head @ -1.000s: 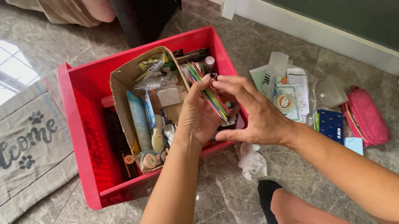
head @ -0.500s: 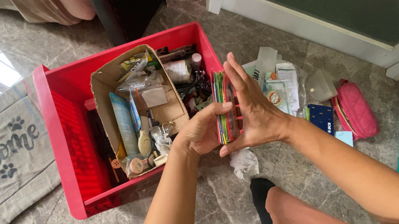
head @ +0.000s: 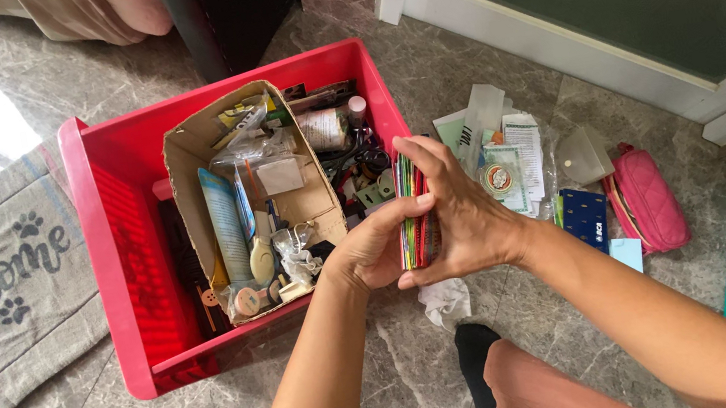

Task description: The person pulls a red plastic drawer out of a drawer unit onto the floor and empties its contents. They sort through papers, notebooks, pouches, and small boxes, placing items into piles on the floor and rearranging items back inside the drawer and an inner cardboard box.

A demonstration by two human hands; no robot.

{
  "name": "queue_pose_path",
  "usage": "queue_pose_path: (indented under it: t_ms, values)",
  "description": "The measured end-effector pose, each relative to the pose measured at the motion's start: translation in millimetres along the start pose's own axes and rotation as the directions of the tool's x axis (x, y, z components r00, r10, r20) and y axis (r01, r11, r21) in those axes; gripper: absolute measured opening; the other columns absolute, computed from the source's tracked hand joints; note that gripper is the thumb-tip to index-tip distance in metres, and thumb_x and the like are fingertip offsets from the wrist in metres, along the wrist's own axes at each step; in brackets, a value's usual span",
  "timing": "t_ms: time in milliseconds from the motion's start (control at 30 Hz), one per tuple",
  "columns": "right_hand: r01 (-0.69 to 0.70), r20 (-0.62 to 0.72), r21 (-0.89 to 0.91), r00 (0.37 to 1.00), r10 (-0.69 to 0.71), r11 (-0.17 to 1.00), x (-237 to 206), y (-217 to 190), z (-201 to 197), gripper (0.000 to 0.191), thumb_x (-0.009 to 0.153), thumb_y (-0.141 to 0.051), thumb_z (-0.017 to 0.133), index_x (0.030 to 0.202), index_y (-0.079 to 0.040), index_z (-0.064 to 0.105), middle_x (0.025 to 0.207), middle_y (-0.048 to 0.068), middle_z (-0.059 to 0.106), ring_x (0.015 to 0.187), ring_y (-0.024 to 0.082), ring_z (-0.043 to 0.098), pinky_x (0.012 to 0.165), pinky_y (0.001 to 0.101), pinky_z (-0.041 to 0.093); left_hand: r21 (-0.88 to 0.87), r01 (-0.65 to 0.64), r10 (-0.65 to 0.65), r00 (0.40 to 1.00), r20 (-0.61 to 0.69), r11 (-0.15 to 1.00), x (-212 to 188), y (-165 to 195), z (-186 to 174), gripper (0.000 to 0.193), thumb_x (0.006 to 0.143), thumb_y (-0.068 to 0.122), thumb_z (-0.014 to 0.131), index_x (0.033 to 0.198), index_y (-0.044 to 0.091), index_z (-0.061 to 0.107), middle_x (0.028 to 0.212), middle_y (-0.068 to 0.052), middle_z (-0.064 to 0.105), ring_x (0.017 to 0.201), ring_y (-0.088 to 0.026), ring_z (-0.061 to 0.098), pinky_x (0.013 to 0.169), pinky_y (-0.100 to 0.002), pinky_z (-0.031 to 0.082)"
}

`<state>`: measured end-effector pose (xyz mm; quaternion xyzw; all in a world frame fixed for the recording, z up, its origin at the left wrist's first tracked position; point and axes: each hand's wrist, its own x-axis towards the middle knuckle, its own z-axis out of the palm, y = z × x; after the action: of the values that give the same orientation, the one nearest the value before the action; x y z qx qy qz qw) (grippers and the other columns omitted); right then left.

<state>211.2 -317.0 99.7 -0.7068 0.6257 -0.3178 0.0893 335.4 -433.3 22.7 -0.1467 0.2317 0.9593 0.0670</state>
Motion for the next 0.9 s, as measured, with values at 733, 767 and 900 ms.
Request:
queue_pose_path:
  t_ms: [733, 767, 900]
  values:
    - [-0.431, 0.23, 0.879, 0.758, 0.611, 0.205, -15, 38, 7, 0.018, 0.094, -0.006, 0.07, 0.112, 0.0, 0.07, 0.104, 0.007, 0.074, 0.094, 0.013, 0.071, 0.087, 0.0296, 0.059, -0.13, -0.31, 0.284, 0.941, -0.185, 0.942, -6, 11, 10, 0.049, 0.094, 0.046, 0.07, 0.124, 0.007, 0.064, 0.11, -0.007, 0.071, 0.099, -0.019, 0.071, 0.09, -0.042, 0.06]
    - [-0.43, 0.256, 0.894, 0.723, 0.642, 0.128, -18, 39, 4, 0.017, 0.094, -0.005, 0.07, 0.11, 0.0, 0.07, 0.102, 0.008, 0.075, 0.092, 0.014, 0.071, 0.085, 0.0304, 0.059, -0.135, -0.326, 0.3, 0.936, -0.184, 0.936, -7, 11, 12, 0.054, 0.092, 0.051, 0.068, 0.124, 0.008, 0.064, 0.111, -0.007, 0.072, 0.101, -0.019, 0.071, 0.091, -0.042, 0.06]
    - [-0.396, 0.292, 0.918, 0.695, 0.657, 0.012, -27, 46, 5, 0.016, 0.094, -0.005, 0.071, 0.109, 0.0, 0.072, 0.1, 0.009, 0.076, 0.089, 0.015, 0.073, 0.082, 0.0315, 0.06, -0.14, -0.354, 0.329, 0.928, -0.172, 0.925, -2, 10, 23, 0.072, 0.09, 0.073, 0.055, 0.128, 0.012, 0.063, 0.115, -0.007, 0.07, 0.104, -0.02, 0.069, 0.092, -0.044, 0.058]
